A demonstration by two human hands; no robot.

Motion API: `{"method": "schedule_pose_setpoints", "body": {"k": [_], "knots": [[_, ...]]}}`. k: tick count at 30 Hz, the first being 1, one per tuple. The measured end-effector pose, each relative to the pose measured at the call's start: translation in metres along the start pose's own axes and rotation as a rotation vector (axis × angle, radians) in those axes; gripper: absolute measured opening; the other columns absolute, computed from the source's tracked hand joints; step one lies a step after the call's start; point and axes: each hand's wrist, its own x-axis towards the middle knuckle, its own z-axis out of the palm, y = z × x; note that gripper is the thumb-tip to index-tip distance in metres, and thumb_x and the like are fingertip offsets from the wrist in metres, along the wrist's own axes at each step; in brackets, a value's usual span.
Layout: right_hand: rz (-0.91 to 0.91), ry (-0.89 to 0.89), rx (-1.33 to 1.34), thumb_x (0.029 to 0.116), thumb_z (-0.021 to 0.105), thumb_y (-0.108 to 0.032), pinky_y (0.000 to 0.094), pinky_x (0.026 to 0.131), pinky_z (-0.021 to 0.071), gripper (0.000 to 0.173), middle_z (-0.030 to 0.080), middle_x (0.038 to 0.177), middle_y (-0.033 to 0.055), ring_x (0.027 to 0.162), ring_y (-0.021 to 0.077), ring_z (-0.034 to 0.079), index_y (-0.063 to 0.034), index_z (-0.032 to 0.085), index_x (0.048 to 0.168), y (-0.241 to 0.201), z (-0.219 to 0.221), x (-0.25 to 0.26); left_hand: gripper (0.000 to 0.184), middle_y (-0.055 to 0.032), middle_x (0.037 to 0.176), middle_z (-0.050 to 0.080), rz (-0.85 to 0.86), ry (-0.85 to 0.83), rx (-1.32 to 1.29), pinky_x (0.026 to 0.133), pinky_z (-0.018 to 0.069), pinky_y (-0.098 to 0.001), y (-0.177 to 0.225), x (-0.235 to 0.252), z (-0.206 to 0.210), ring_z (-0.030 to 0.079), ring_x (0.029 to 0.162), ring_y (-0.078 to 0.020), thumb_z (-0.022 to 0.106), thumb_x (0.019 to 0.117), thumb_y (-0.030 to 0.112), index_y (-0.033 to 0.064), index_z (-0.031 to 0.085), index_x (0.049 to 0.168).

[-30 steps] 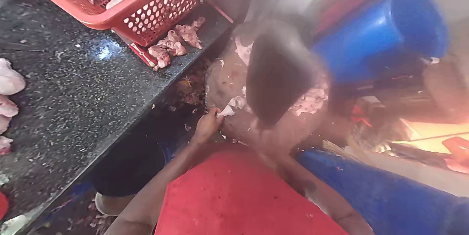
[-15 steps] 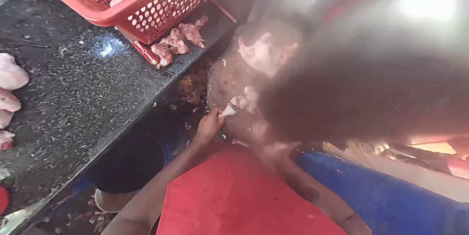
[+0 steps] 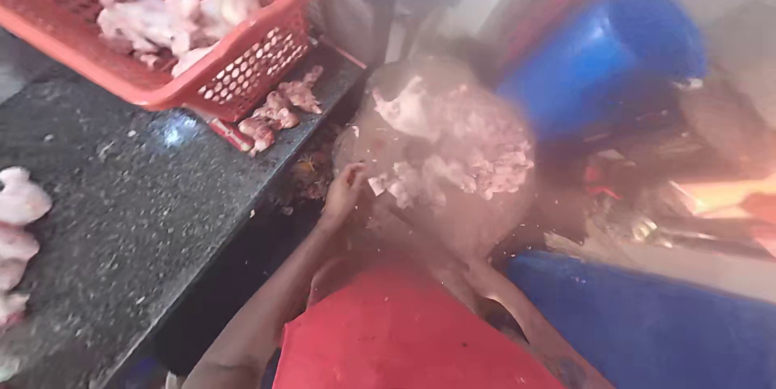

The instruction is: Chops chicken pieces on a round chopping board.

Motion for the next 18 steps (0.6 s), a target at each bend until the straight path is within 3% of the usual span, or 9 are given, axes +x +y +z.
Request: {"method": "schedule_pose_setpoints", "body": {"k": [1,3,6,8,10,11,12,14,18], "knots": [[0.023,-0.050,-0.057,0.1060,0.050,-0.049,0.0573,0.097,0.0497,0.052,0.070,0.109,0.0205,0.103,0.0335,0.067,-0.0038,0.067,0.125,0.005,0.000,0.000,0.030,-0.0119,0.114,0.072,0.006,0.000,0.024,0.085,0.0592,-0.0434,0.014,0.011,0.001,0.072,0.092,-0.0209,0.051,0.1087,0.024,0.0089,0.061,0.133],[0.016,-0.040,-0.134,0.1060,0.048,-0.051,0.0610,0.102,0.0478,0.053,0.070,0.119,0.0202,0.114,0.0357,0.066,-0.0088,0.065,0.132,0.003,0.005,0.002,0.030,-0.0110,0.116,0.071,0.063,-0.075,0.091,0.090,0.0579,-0.0424,0.044,0.028,0.012,0.071,0.097,-0.0200,0.050,0.1093,0.024,0.0085,0.063,0.131],[-0.049,0.026,-0.104,0.1058,0.049,-0.051,0.0622,0.105,0.0454,0.054,0.068,0.127,0.0205,0.121,0.0374,0.064,-0.0121,0.061,0.141,-0.041,0.005,-0.003,0.032,-0.0121,0.124,0.070,0.219,-0.331,0.297,0.102,0.0536,-0.0474,0.086,0.045,0.051,0.068,0.113,-0.0238,0.053,0.1077,0.028,0.0081,0.066,0.128],[-0.165,0.034,-0.009,0.1060,0.051,-0.047,0.0606,0.104,0.0474,0.052,0.067,0.125,0.0223,0.118,0.0375,0.065,-0.0063,0.061,0.137,-0.064,0.011,0.010,0.035,-0.0130,0.129,0.067,0.342,-0.476,0.477,0.104,0.0520,-0.0507,0.099,0.061,0.096,0.066,0.118,-0.0269,0.058,0.1041,0.031,0.0094,0.065,0.131],[-0.310,0.030,0.140,0.1063,0.053,-0.043,0.0574,0.099,0.0497,0.049,0.068,0.117,0.0235,0.109,0.0359,0.066,-0.0018,0.062,0.132,-0.078,0.023,0.038,0.060,-0.0175,0.147,0.054,0.369,-0.537,0.713,0.111,0.0441,-0.0578,0.106,0.074,0.138,0.052,0.136,-0.0360,0.068,0.0955,0.036,0.0113,0.052,0.148],[-0.338,0.016,0.205,0.1067,0.051,-0.043,0.0572,0.097,0.0499,0.050,0.067,0.114,0.0243,0.106,0.0359,0.066,-0.0003,0.061,0.130,-0.089,0.029,0.050,0.072,-0.0181,0.153,0.048,0.331,-0.545,0.836,0.109,0.0440,-0.0610,0.106,0.079,0.152,0.049,0.139,-0.0390,0.071,0.0918,0.039,0.0136,0.046,0.154],[-0.334,-0.006,0.261,0.1073,0.049,-0.044,0.0569,0.098,0.0495,0.052,0.067,0.115,0.0250,0.106,0.0358,0.066,0.0005,0.060,0.131,-0.099,0.030,0.058,0.076,-0.0201,0.153,0.047,0.277,-0.546,0.929,0.102,0.0475,-0.0639,0.109,0.082,0.163,0.051,0.135,-0.0420,0.072,0.0891,0.039,0.0136,0.043,0.155],[-0.324,0.001,0.326,0.1080,0.045,-0.048,0.0550,0.091,0.0512,0.054,0.066,0.106,0.0225,0.097,0.0326,0.065,0.0008,0.060,0.127,-0.109,0.031,0.068,0.073,-0.0234,0.138,0.059,0.171,-0.530,0.995,0.092,0.0519,-0.0662,0.116,0.086,0.173,0.061,0.121,-0.0442,0.073,0.0841,0.033,0.0105,0.048,0.149],[-0.268,0.096,0.403,0.1091,0.045,-0.042,0.0560,0.093,0.0511,0.049,0.067,0.108,0.0230,0.099,0.0341,0.066,-0.0007,0.059,0.132,-0.093,0.025,0.064,0.057,-0.0215,0.126,0.067,0.192,-0.585,0.878,0.100,0.0498,-0.0630,0.125,0.091,0.148,0.064,0.118,-0.0390,0.073,0.0891,0.033,0.0067,0.060,0.137]]}}
